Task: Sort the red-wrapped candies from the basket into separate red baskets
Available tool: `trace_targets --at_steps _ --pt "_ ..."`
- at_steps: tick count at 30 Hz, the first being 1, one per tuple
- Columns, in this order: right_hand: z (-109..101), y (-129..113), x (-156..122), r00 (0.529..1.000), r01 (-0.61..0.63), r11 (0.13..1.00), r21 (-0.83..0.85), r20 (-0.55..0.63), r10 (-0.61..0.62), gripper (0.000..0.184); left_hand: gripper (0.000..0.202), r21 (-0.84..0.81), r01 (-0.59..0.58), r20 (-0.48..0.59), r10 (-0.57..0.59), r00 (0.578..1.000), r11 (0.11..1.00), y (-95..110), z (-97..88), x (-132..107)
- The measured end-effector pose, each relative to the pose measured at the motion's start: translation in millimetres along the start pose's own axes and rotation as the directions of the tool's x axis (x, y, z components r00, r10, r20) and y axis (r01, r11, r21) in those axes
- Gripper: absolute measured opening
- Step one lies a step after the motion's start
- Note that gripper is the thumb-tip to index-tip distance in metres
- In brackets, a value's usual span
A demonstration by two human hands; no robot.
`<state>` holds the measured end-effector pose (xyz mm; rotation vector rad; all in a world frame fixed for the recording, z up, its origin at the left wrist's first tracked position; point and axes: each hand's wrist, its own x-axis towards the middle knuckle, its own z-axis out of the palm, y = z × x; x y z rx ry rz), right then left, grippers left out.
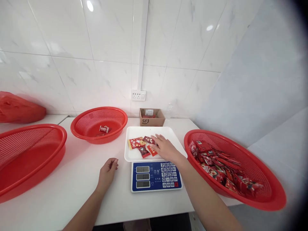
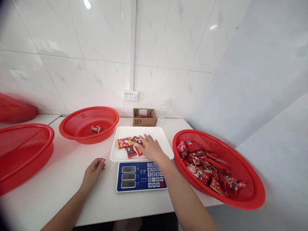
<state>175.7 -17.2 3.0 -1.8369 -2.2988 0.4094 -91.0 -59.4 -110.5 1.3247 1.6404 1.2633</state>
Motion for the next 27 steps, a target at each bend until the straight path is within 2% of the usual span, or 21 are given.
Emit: trace_targets --at_steps 3,6,8,10,13,15,17,20,25,27 --pt "-9.0 22.7 -22.7 0.99 -0.079 0.997 0.021 -0.115 0.081 0.063 0.045 -0.003 -0.028 -0.1 0.028 0.995 1.0 7.1 -4.5 -3.5" --pt "-10.6 56.7 -52.4 0.962 -0.182 0.983 0.012 -0.206 0.18 0.061 0.04 0.106 -0.187 -0.167 0.203 0.965 0.977 34.9 -14.8 -4.9" --pt "-6.4 80.4 -72.0 0.928 -0.272 0.962 0.019 -0.259 0.267 0.06 0.038 0.217 -0.344 -0.045 0.362 0.931 0.913 64.2 -19.5 -0.7" --pt "-0.6 99.9 -88.0 0.894 -0.357 0.932 0.058 -0.267 0.359 0.061 0.044 0.251 -0.446 0.197 0.405 0.893 0.859 94.3 -16.8 8.8" --pt "6.5 116.5 -101.8 0.854 -0.437 0.89 0.133 -0.249 0.457 0.062 0.06 0.269 -0.547 0.547 0.342 0.765 0.793 124.1 5.7 28.2" --pt "9.0 119.9 -104.6 0.849 -0.429 0.887 0.171 -0.257 0.461 0.061 0.069 0.319 -0.584 0.688 0.241 0.684 0.746 130.3 28.9 39.3" --pt "10.1 120.1 -104.4 0.862 -0.393 0.9 0.188 -0.266 0.432 0.06 0.075 0.372 -0.617 0.763 0.15 0.629 0.693 130.2 52.3 46.4" --pt "10.4 119.5 -103.5 0.874 -0.371 0.908 0.192 -0.258 0.412 0.061 0.078 0.387 -0.658 0.806 0.11 0.582 0.646 130.0 79.0 50.0" --pt "10.8 119.7 -105.1 0.88 -0.378 0.905 0.194 -0.228 0.416 0.064 0.082 0.371 -0.71 0.826 0.136 0.546 0.598 140.8 103.0 46.7" --pt "10.9 119.4 -105.7 0.882 -0.378 0.904 0.199 -0.221 0.417 0.064 0.081 0.349 -0.753 0.851 0.148 0.504 0.558 143.8 110.2 44.7"
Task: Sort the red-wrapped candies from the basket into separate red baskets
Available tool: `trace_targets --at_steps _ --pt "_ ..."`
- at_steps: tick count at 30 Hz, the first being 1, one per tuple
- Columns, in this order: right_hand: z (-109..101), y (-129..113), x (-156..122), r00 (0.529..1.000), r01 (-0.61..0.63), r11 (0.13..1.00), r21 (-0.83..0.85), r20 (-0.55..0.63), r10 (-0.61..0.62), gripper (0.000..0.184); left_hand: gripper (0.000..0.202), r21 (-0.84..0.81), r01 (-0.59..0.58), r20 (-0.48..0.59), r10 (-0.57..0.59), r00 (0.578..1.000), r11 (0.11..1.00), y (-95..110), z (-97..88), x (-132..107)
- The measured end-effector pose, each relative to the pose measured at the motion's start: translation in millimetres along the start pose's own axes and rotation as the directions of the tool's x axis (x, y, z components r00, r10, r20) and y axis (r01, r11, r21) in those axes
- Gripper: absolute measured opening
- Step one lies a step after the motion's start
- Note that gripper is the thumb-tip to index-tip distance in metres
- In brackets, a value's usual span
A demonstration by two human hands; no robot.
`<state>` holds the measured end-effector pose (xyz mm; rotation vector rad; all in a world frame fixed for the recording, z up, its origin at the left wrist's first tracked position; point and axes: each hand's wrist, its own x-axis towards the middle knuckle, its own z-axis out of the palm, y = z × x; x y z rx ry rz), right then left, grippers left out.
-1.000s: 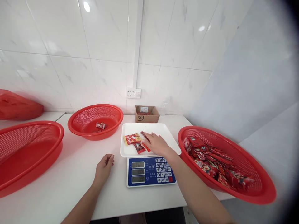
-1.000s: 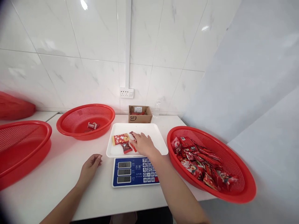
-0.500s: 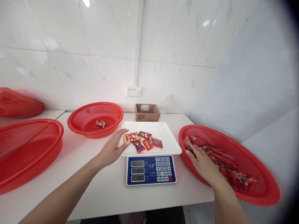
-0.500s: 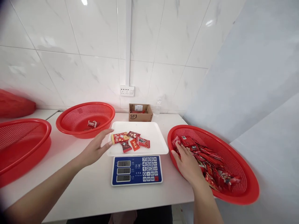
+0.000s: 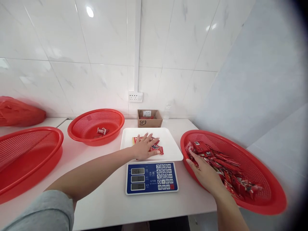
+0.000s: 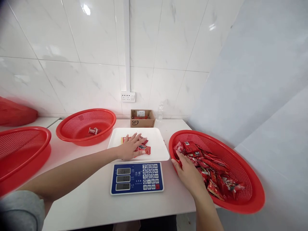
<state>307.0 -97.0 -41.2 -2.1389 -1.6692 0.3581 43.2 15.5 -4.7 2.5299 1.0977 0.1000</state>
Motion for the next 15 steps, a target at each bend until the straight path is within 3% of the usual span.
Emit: trace_targets --at_steps 5,9,12,15 --pt "-0.4 -1.1 -0.7 1.0 -0.013 1.0 0.007 -0.003 0.013 0.063 0.075 0.096 -0.108 0.054 0.104 0.993 0.99 4.7 5.4 9.1" --pt "-1.5 -1.0 -0.8 1.0 -0.03 0.999 0.011 0.004 0.03 0.064 0.069 0.109 -0.114 0.04 0.111 0.993 0.987 -5.1 -0.4 9.3" --pt "-1.6 0.5 -0.3 0.999 -0.039 0.999 0.01 0.001 0.039 0.064 0.064 0.152 -0.028 -0.034 0.033 0.999 0.988 -31.8 -17.1 3.5" --pt "-0.3 3.5 0.5 0.999 -0.025 0.999 0.02 -0.023 0.026 0.064 0.058 0.216 0.168 -0.165 -0.133 0.977 0.962 -79.9 -47.1 -16.1"
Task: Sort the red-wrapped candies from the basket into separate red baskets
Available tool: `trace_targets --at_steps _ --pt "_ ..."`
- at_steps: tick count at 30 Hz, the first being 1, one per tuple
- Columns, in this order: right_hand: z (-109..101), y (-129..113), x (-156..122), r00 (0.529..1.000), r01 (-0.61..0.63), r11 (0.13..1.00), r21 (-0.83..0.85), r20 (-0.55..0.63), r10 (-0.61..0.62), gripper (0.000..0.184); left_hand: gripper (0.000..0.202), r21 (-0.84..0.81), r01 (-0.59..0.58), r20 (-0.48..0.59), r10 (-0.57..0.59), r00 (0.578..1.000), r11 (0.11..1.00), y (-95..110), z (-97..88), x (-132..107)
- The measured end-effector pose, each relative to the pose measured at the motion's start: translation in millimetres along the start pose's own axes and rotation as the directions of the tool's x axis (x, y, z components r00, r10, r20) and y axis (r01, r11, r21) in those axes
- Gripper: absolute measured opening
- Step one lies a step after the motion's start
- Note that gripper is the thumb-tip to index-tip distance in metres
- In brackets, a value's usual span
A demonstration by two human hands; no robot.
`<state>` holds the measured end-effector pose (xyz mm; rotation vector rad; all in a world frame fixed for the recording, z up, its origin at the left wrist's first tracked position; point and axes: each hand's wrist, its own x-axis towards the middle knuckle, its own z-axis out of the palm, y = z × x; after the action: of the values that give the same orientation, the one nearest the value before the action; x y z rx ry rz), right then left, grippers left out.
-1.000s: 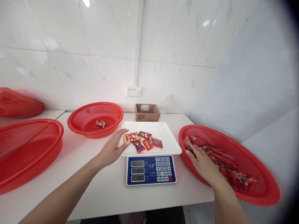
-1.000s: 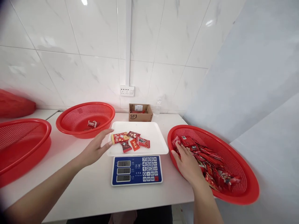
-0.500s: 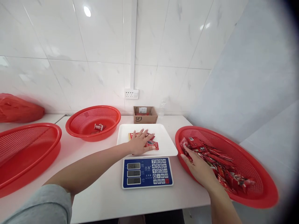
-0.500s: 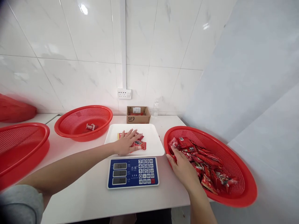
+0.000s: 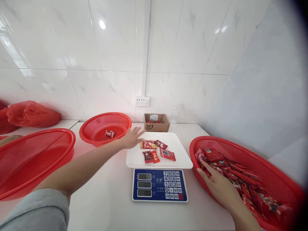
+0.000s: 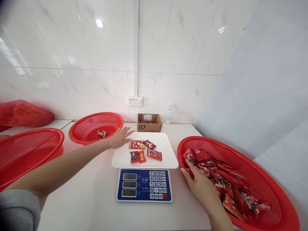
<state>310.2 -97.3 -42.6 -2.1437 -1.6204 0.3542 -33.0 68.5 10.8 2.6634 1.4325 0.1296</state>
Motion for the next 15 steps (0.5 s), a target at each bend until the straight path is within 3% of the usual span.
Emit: trace_targets --at_steps 3,7,9,11,13,15 --pt "1.2 3.9 0.3 1.0 -0.02 1.0 0.01 0.003 0.02 0.064 0.052 0.102 0.207 -0.083 -0.199 0.976 0.973 -69.7 -26.9 -28.8" --pt "1.2 6.8 0.2 0.997 -0.067 0.998 0.013 0.035 0.066 0.064 0.047 0.226 0.439 -0.174 -0.407 0.897 0.87 -144.7 -54.0 -99.4" --pt "0.9 6.5 0.2 0.996 -0.08 0.997 0.016 0.036 0.079 0.064 0.048 0.271 0.503 -0.227 -0.453 0.862 0.821 -165.5 -57.1 -136.0" --pt "0.7 5.4 0.3 0.996 -0.089 0.996 0.014 0.019 0.088 0.063 0.052 0.294 0.514 -0.252 -0.454 0.855 0.805 -176.8 -53.9 -163.4" --pt "0.4 3.9 0.0 0.996 -0.089 0.996 0.016 -0.01 0.089 0.063 0.056 0.317 0.469 -0.237 -0.41 0.881 0.824 -183.1 -47.8 -177.6" --pt "-0.3 2.3 -1.1 0.996 -0.088 0.996 0.014 -0.03 0.088 0.062 0.055 0.326 0.369 -0.155 -0.336 0.929 0.87 -187.6 -42.2 -180.4"
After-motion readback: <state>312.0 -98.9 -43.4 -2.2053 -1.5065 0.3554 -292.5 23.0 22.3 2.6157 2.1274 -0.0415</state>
